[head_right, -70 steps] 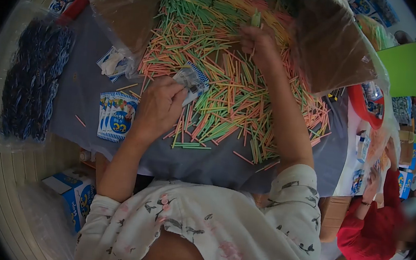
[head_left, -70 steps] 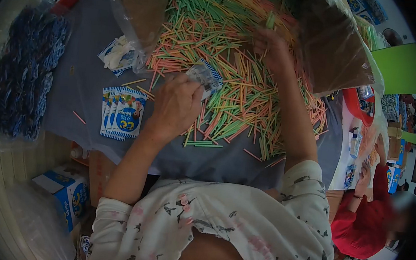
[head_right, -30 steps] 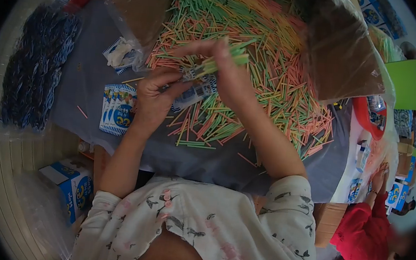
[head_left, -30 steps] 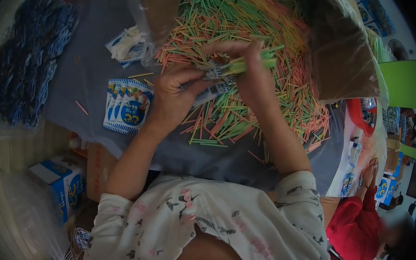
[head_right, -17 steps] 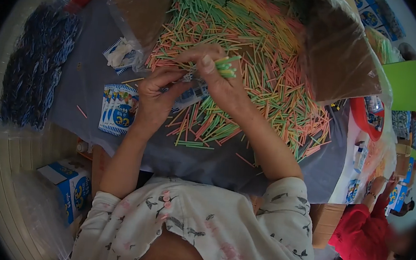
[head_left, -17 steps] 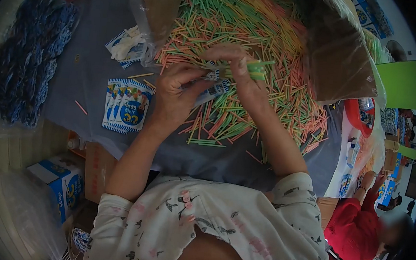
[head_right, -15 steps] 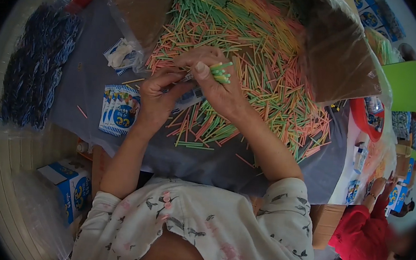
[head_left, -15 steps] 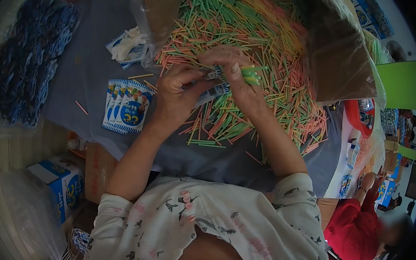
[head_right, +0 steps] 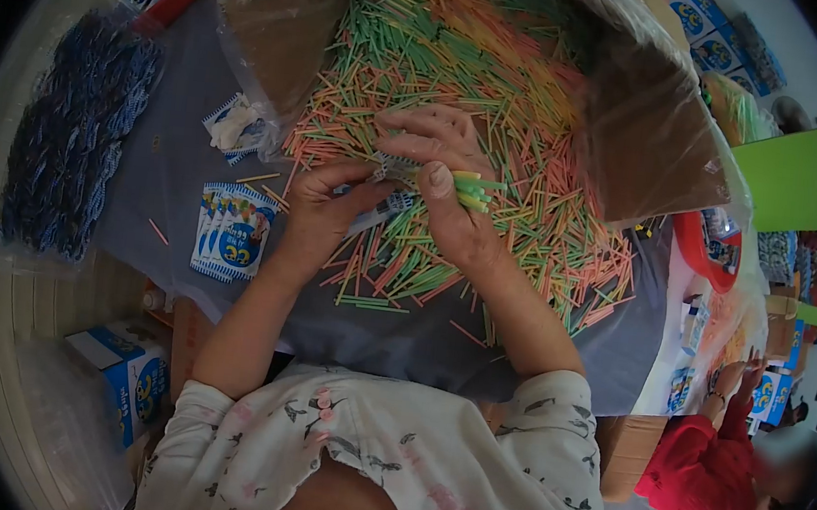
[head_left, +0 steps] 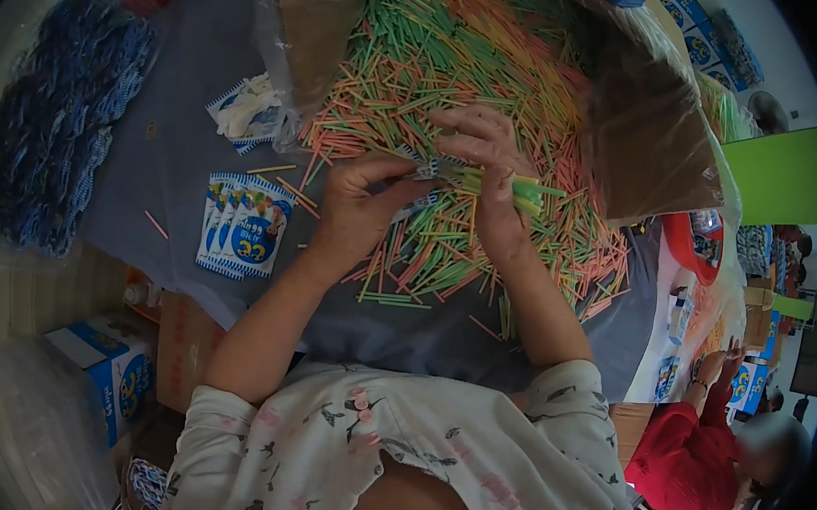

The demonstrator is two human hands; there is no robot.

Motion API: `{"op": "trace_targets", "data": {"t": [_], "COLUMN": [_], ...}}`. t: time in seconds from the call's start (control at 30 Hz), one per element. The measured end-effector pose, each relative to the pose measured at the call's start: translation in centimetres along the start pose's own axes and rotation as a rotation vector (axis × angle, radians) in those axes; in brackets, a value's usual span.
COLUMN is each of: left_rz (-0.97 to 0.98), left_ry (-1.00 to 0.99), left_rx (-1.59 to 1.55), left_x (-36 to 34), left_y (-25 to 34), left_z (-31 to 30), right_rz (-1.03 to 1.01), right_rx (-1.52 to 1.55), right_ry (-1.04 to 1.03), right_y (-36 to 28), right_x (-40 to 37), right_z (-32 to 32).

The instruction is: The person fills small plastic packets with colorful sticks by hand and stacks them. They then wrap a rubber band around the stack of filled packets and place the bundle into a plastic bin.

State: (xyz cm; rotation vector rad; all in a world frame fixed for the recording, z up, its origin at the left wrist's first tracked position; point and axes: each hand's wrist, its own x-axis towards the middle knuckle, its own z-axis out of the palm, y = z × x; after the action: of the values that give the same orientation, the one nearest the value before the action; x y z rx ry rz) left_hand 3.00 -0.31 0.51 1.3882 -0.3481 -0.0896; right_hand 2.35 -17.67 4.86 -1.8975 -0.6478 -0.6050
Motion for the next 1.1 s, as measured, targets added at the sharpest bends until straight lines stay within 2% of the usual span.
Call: {"op": "trace_targets", "data": {"t": [0.1, 0.23, 0.3, 0.37, 0.4, 0.47, 0.63, 0.7, 0.73, 0.77, 0.8, 0.87, 0.9, 0.93, 0.97, 1.0, 1.07, 1.1], "left_rz": [0.108, 0.121, 0.096, 0.069, 0.043, 0.084, 0.158, -0.081, -0.081, -0.179, -0.277, -0.269, -0.264, -0.266, -0.202, -0.138, -0.125, -0.108], "left_ry": [0.005, 0.003, -0.03, -0.047, -0.063, -0.061, -0.046, -0.063, -0.066, -0.051, -0.034, -0.057, -0.08, -0.083, -0.118, -0.152, -0.136, -0.117], "left_rx": [0.007, 0.024, -0.122, -0.1, -0.076, -0.074, -0.067, -0.21, -0.21, -0.328, -0.445, -0.432, -0.419, -0.418, -0.32, -0.222, -0.262, -0.305], "left_x": [0.0, 0.4, 1.1, 1.6, 1.8, 2.5, 3.2, 3.0, 2.9, 2.9, 3.0, 3.3, 3.4, 3.5, 3.8, 3.8, 3.9, 4.1], "left_y": [-0.7, -1.1, -1.3, -0.6, -0.3, -0.5, -1.2, -0.1, 0.0, 0.1, 0.1, -0.4, -0.7, -1.2, -1.4, -1.5, -0.9, -0.4], "left_z": [0.3, 0.7, 1.0, 0.9, 0.9, 1.2, 1.5, 1.5, 1.6, 1.8, 1.8, 1.8, 1.7, 1.7, 1.7, 1.8, 2.6, 2.9], "right_rz": [0.028, 0.184, 0.243, 0.4, 0.398, 0.692, 0.628, 0.618, 0.466, 0.314, 0.312, -0.012, -0.012, 0.097, 0.208, 0.211, 0.402, 0.401], "right_rx": [0.071, 0.052, 0.051, 0.295, 0.293, 0.683, 0.49, 0.433, 0.36, 0.287, 0.286, 0.071, 0.07, 0.117, 0.164, 0.164, 0.364, 0.361], "right_ry": [-0.036, -0.121, -0.141, -0.165, -0.164, -0.079, -0.189, -0.204, -0.135, -0.068, -0.068, -0.108, -0.106, -0.159, -0.212, -0.209, -0.219, -0.214], "right_y": [0.2, 0.1, 0.1, 0.4, 0.5, 0.7, 2.1, 2.3, 2.4, 2.5, 2.6, 2.8, 2.9, 2.8, 2.8, 2.7, 2.5, 2.2], "right_x": [0.0, 0.5, 1.2, 2.1, 2.7, 3.6, 3.3, 2.9, 2.7, 2.6, 2.8, 3.1, 3.2, 3.1, 3.0, 2.9, 3.3, 3.5], "right_z": [0.2, 0.5, 0.4, 0.2, -0.1, -0.9, -1.5, -1.3, -1.1, -1.0, -1.2, -1.5, -1.6, -1.7, -1.8, -1.9, -1.9, -1.9]}}
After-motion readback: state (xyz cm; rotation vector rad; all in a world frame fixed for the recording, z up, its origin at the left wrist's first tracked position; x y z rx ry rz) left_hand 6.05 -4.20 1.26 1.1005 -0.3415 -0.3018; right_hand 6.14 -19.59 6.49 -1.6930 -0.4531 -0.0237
